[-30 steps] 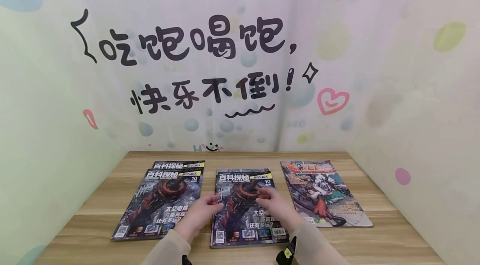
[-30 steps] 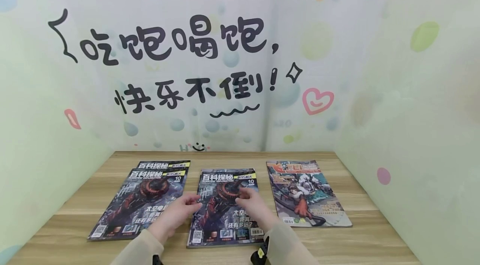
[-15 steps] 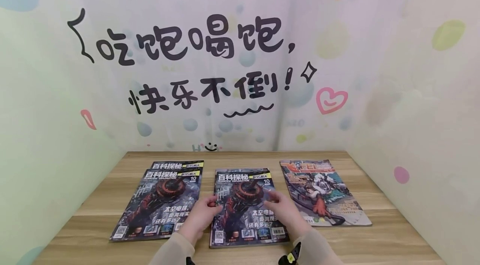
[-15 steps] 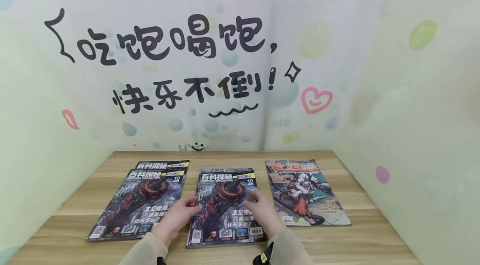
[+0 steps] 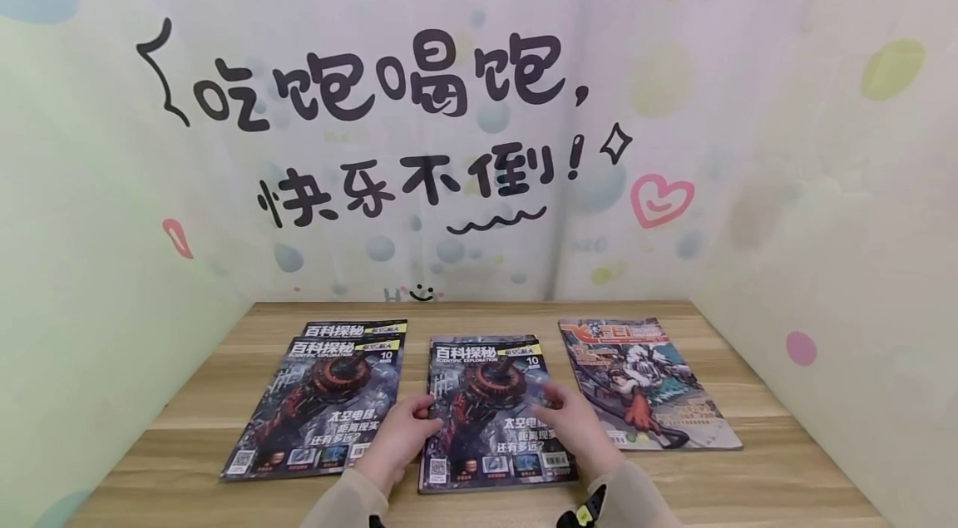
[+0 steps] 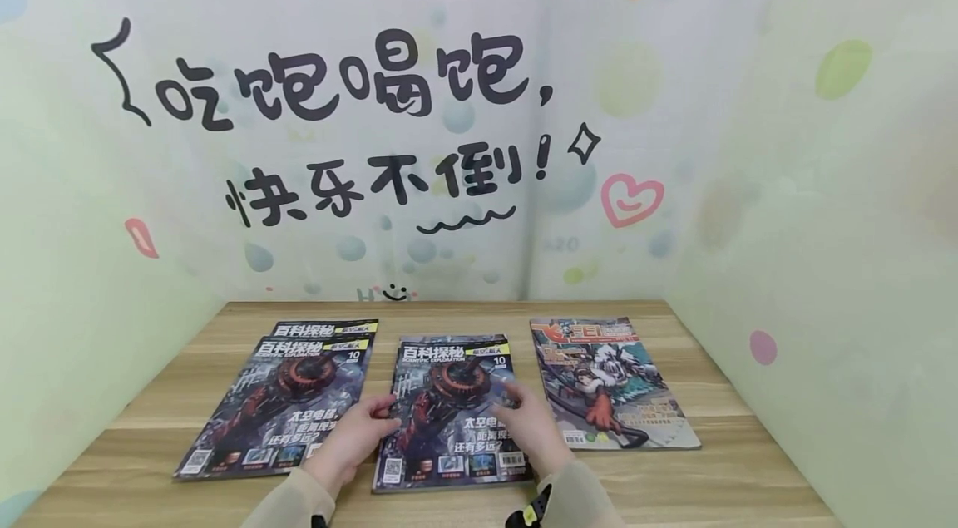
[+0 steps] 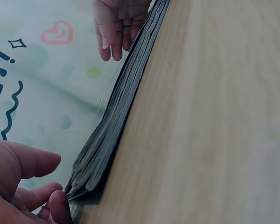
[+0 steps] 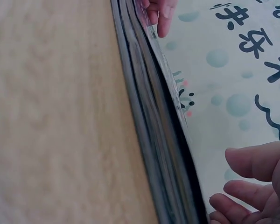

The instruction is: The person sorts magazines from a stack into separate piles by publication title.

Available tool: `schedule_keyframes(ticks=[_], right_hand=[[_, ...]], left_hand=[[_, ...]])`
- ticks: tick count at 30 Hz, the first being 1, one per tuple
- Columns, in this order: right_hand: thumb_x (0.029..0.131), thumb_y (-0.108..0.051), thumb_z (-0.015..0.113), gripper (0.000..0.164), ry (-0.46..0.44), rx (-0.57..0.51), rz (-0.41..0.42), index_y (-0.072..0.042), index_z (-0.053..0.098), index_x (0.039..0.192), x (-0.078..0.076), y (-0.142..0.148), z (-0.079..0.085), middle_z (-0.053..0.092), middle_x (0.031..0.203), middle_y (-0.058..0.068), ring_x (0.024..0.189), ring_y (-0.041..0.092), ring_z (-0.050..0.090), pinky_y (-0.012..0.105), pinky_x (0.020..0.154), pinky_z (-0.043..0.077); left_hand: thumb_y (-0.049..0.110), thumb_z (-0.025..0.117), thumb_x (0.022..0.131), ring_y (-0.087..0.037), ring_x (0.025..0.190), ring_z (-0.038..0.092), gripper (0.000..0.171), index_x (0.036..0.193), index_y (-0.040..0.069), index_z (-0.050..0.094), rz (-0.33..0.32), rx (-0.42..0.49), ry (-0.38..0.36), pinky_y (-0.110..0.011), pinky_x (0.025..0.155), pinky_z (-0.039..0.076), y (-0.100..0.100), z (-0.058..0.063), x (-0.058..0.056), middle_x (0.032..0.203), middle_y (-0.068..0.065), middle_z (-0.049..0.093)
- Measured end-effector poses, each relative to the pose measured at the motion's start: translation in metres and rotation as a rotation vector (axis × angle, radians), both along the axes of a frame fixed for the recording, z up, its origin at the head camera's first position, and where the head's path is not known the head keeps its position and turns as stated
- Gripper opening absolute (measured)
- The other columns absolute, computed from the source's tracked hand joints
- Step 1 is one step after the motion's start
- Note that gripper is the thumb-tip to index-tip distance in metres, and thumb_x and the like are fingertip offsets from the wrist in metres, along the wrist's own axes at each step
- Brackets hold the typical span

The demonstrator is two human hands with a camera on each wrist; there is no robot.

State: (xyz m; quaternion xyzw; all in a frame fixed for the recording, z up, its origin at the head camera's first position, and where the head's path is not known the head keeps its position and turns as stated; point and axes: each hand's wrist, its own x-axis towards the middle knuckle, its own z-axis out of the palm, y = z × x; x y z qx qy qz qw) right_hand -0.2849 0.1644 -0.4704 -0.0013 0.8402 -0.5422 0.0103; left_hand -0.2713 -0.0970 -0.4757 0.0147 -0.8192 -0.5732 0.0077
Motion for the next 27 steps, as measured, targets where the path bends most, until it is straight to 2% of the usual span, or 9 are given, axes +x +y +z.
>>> schedule_keyframes(ticks=[6,12,20,27], right_hand=[[0.085,-0.006,0.067,0.054,0.017,0.024,-0.018,0.010,0.049,0.133,-0.0009,0.0027,-0.0050,0.051,0.132,0.027,0.118,0.041,0.048,0.053,0.097,0.041],[0.081,-0.001,0.068,0.055,0.020,0.048,-0.057,0.010,0.050,0.132,-0.0032,0.0022,-0.0074,0.052,0.132,0.025,0.118,0.037,0.049,0.054,0.100,0.038],[0.076,0.007,0.066,0.063,0.041,0.032,-0.091,0.014,0.044,0.134,-0.0015,0.0032,-0.0064,0.049,0.129,0.035,0.117,0.042,0.051,0.052,0.097,0.042],[0.078,0.002,0.069,0.059,0.021,0.084,-0.065,0.018,0.046,0.131,-0.0009,0.0037,-0.0046,0.057,0.121,0.031,0.112,0.038,0.054,0.052,0.097,0.042]], left_hand=[[-0.008,0.066,0.073,-0.033,0.104,0.052,0.054,0.126,-0.010,0.055,0.014,-0.011,0.024,-0.049,0.091,0.047,-0.0013,-0.0030,0.0011,0.111,-0.020,0.056],[-0.007,0.067,0.074,-0.033,0.105,0.052,0.055,0.128,-0.010,0.053,0.020,0.001,0.002,-0.048,0.089,0.048,-0.0020,-0.0047,0.0005,0.113,-0.022,0.056],[-0.005,0.067,0.077,-0.031,0.103,0.052,0.053,0.128,-0.011,0.053,0.027,-0.012,-0.021,-0.044,0.085,0.049,-0.0026,-0.0029,-0.0003,0.112,-0.021,0.056],[-0.002,0.069,0.078,-0.032,0.104,0.053,0.051,0.126,-0.011,0.054,0.032,-0.031,-0.030,-0.046,0.087,0.048,-0.0025,-0.0019,0.0011,0.111,-0.021,0.057]])
